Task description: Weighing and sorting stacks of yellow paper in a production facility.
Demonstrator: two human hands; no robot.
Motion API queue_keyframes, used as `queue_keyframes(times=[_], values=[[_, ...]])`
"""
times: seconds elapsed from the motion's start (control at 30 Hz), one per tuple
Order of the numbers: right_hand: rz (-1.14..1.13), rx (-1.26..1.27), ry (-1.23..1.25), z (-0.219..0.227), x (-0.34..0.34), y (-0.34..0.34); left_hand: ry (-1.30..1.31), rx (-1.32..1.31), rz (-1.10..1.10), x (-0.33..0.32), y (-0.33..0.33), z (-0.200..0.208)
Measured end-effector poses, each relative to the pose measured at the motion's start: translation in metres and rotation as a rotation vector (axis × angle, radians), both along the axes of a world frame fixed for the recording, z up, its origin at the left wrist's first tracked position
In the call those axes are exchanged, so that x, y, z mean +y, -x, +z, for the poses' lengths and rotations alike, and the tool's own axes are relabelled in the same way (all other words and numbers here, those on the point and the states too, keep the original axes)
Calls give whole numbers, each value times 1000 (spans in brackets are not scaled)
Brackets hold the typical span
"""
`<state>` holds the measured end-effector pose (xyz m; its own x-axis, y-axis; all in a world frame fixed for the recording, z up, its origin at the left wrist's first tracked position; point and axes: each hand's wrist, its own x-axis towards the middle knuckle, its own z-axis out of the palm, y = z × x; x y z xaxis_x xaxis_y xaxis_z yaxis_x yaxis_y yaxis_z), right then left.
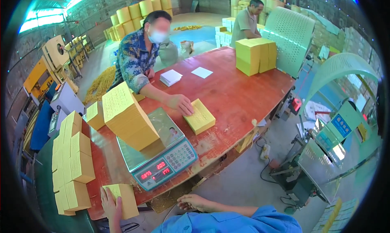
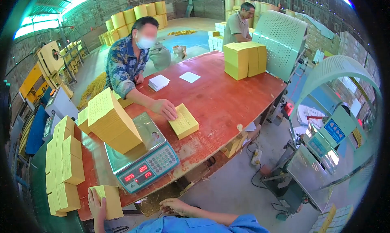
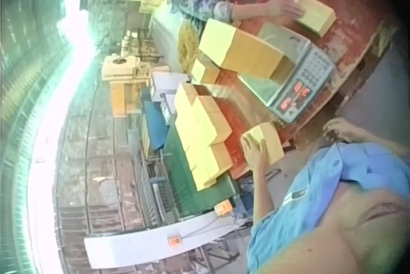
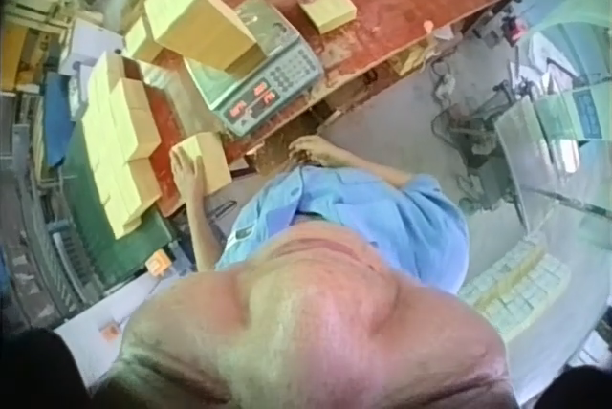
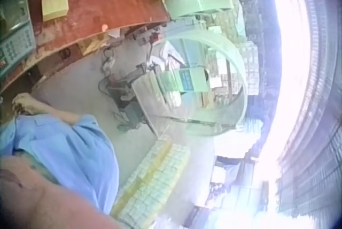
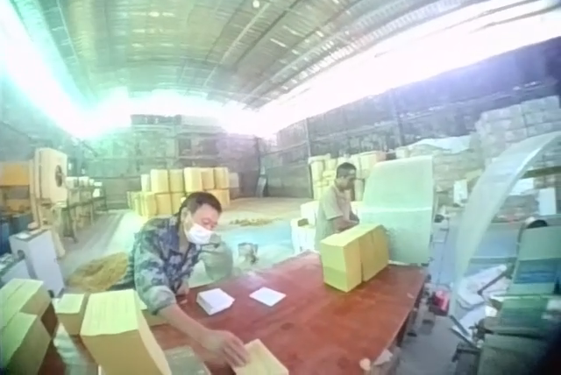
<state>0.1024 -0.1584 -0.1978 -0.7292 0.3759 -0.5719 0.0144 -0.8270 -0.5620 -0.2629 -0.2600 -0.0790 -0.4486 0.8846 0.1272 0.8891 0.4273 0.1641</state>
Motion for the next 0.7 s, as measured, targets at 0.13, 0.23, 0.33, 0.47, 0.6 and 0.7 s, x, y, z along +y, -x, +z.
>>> queue_keyframes(times=[0.13,0.23,0.33,0.47,0.6,0.7], values=[[-56,-7,-22,1,-6,3,-26,7,-28,1,6,-6],[-54,26,-26,-3,-13,17,-56,-1,-56,1,8,-7],[-30,2,-64,-9,-18,40,-30,33,-81,1,7,-3],[-50,-12,-46,-12,-34,84,23,66,-57,-1,3,6],[-106,31,-117,-13,-50,132,-200,-29,-160,1,8,12],[187,49,-704,-16,-52,155,-315,0,-293,-5,12,17]])
